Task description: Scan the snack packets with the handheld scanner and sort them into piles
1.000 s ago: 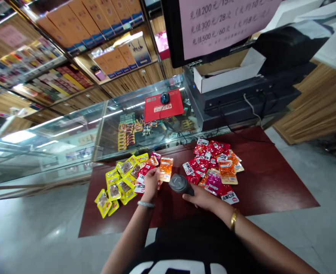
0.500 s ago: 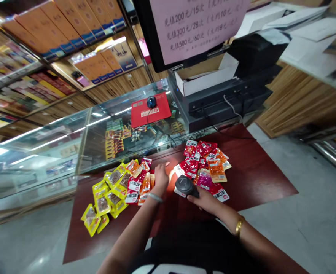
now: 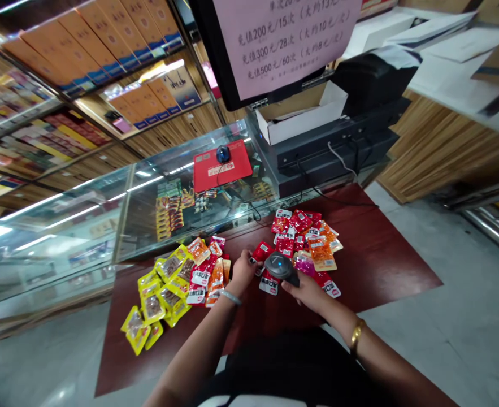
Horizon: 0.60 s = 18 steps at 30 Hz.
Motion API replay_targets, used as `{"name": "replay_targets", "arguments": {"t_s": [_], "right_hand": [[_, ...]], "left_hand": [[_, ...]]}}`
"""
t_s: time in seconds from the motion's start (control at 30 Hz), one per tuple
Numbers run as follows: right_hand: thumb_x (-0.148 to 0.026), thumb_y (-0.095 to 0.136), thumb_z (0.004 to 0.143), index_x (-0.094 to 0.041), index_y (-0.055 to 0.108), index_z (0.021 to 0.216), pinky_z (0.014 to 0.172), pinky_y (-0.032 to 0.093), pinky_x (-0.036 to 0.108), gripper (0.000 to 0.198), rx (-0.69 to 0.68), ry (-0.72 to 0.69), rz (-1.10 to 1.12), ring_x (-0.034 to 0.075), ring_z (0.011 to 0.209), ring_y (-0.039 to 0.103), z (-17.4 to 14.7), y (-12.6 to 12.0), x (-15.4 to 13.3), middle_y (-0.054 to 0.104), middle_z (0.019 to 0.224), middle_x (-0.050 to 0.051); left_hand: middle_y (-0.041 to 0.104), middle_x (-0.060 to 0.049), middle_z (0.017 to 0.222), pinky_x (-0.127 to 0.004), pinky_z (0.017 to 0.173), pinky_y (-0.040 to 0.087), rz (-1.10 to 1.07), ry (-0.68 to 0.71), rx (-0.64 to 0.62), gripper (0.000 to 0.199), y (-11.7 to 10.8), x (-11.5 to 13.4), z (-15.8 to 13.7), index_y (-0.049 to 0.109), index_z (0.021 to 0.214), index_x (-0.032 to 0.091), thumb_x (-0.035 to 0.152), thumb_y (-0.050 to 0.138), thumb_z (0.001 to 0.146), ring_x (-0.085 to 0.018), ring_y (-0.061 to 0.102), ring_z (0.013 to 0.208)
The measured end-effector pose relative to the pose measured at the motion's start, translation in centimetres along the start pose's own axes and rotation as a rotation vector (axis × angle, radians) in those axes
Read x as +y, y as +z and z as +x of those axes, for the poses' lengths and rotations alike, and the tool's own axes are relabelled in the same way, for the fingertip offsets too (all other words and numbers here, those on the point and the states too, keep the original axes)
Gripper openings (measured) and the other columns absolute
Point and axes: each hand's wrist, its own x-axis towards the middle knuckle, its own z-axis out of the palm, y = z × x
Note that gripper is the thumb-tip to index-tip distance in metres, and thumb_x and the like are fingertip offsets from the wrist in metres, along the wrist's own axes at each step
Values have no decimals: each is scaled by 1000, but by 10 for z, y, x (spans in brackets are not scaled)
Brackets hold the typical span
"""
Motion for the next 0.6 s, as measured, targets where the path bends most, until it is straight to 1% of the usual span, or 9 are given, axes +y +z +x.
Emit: {"name": "replay_targets", "arguments": {"t_s": [0.17,0.23,0.3,0.37,0.43,0.5,0.53,0.57,0.6], "right_hand": [[-70,64,76,-19,56,109,43,36,25,61,-52,-44,18,11,40,44,10,16,-10,49,55,-7],[-69,64,76,-19,56,109,43,36,25,61,-89,-57,-2,11,40,44,11,21,-13,49,55,-7],[-68,64,77,-19,56,113,43,36,25,61,-140,-59,-23,12,40,45,10,23,-14,51,55,-7],[-68,64,78,-19,56,116,43,36,25,62,-170,-44,-34,12,40,45,8,23,-14,52,54,-7],[-67,65,77,-19,57,115,44,37,25,61,-159,-27,-32,12,40,46,5,20,-11,52,54,-6],[-67,65,77,-19,57,115,44,36,25,61,-127,-10,-33,12,39,46,2,16,-7,52,53,-7],[-67,65,77,-19,57,115,43,36,25,62,-110,-4,-36,12,39,46,1,13,-5,51,53,-7],[-67,64,77,-19,57,116,43,36,25,62,-96,1,-43,13,39,46,0,10,-2,51,52,-7],[-68,63,77,-19,58,116,43,36,25,63,-85,7,-51,13,39,47,0,7,0,51,52,-7]], "left_hand": [[70,-9,104,-27,81,45,-9,-17,65,41,-18,-18,-23,54,116,19,26,70,79,-21,67,97],[69,-8,105,-28,81,46,-70,-53,115,39,-30,-32,-32,55,113,19,27,70,78,-21,67,95],[69,-7,101,-30,80,47,-153,-141,179,35,-48,-52,-42,55,109,20,33,68,80,-21,67,90],[68,-7,99,-35,81,48,-154,-277,297,36,-67,-74,-51,56,107,19,42,67,81,-24,66,90],[66,-12,108,-42,90,45,-10,-391,516,43,-83,-89,-58,56,111,18,45,67,80,-30,61,105],[61,-15,119,-46,99,39,136,-361,657,46,-87,-91,-60,54,118,16,42,65,82,-33,53,120],[60,-15,122,-46,102,37,175,-297,648,45,-83,-86,-60,53,120,17,41,64,83,-32,50,123],[59,-14,122,-45,103,36,192,-215,582,41,-75,-76,-60,54,119,18,40,62,85,-31,49,123],[60,-12,119,-43,103,37,190,-129,473,37,-63,-64,-59,56,116,19,40,61,85,-29,51,120]]}}
